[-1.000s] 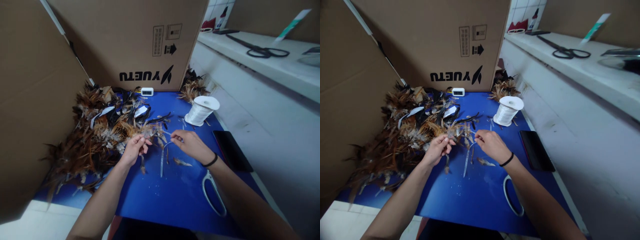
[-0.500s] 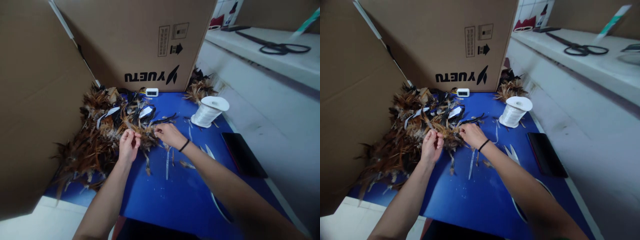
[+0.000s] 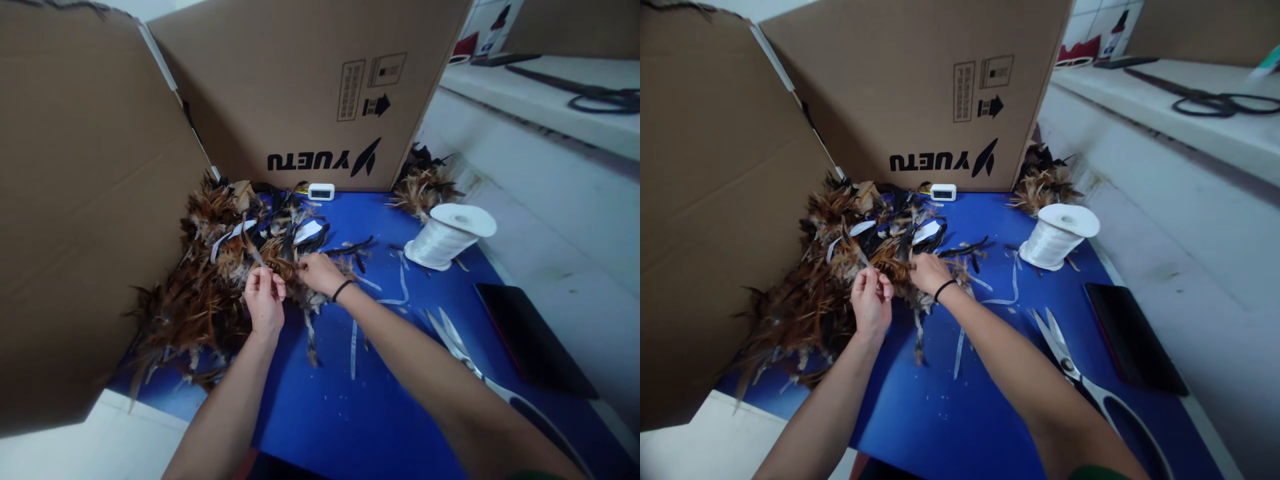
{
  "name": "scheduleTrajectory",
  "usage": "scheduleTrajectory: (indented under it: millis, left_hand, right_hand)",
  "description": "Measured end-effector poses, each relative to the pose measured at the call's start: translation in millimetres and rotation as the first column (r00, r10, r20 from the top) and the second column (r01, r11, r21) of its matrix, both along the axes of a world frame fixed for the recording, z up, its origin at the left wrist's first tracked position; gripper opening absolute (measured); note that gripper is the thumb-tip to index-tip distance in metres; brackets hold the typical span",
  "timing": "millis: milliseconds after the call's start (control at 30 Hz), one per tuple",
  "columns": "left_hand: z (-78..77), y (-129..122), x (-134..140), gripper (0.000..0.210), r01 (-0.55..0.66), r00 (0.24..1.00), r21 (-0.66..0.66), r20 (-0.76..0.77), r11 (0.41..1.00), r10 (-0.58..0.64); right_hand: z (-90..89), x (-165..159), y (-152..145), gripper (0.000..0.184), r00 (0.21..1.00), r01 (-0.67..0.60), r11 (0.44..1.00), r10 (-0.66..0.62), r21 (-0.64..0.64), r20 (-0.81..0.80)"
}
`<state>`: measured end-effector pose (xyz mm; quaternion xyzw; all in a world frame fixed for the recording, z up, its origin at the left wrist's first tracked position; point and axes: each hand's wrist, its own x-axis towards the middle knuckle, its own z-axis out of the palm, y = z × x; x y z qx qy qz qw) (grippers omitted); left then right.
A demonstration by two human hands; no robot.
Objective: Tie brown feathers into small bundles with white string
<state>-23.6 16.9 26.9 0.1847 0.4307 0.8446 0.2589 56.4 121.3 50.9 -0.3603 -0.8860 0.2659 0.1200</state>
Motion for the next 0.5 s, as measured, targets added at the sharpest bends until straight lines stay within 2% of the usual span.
scheduleTrajectory:
  millis: [67, 133, 233, 300, 367, 433, 500]
  left_hand:
    - [-1.2, 0, 1, 0.027, 0.018, 1.0, -0.008, -0.004, 1.0, -0.018]
    - [-1.6, 1, 3, 0.028, 0.038, 0.999, -0.014, -0.005, 0.999, -0.038]
    - [-2.0, 1, 5, 0.027, 0.067, 0.998, -0.032, 0.001, 0.997, -0.067]
    - [-3.1, 1, 6, 0.027, 0.078, 0.997, -0.047, -0.002, 0.996, -0.079]
    - [-4.8, 2, 6, 0.028, 0.082, 0.997, -0.064, -0.004, 0.995, -0.083]
    - [-7.0, 2, 6, 0.029, 0.09, 0.996, -0.084, 0.0, 0.992, -0.09]
    - [-9.3, 3, 6, 0.03, 0.102, 0.995, -0.105, 0.001, 0.989, -0.103]
  right_hand:
    - [0.3, 10, 9, 0.012, 0.999, 0.001, 0.999, -0.002, -0.039, -0.045]
    - [1.4, 22, 16, 0.017, 0.987, -0.001, 0.988, -0.024, -0.154, -0.162]
    - [0.5, 39, 23, 0.022, 0.934, -0.044, 0.906, -0.112, -0.421, -0.339]
    - [-4.0, 47, 27, 0.019, 0.914, -0.024, 0.857, -0.189, -0.514, -0.358]
    - [-10.9, 53, 30, 0.011, 0.909, 0.064, 0.873, -0.251, -0.484, -0.333]
    - [-17.1, 58, 30, 0.005, 0.909, 0.161, 0.919, -0.28, -0.359, -0.309]
    - [-19.1, 61, 25, 0.005, 0.92, 0.205, 0.954, -0.264, -0.218, -0.29]
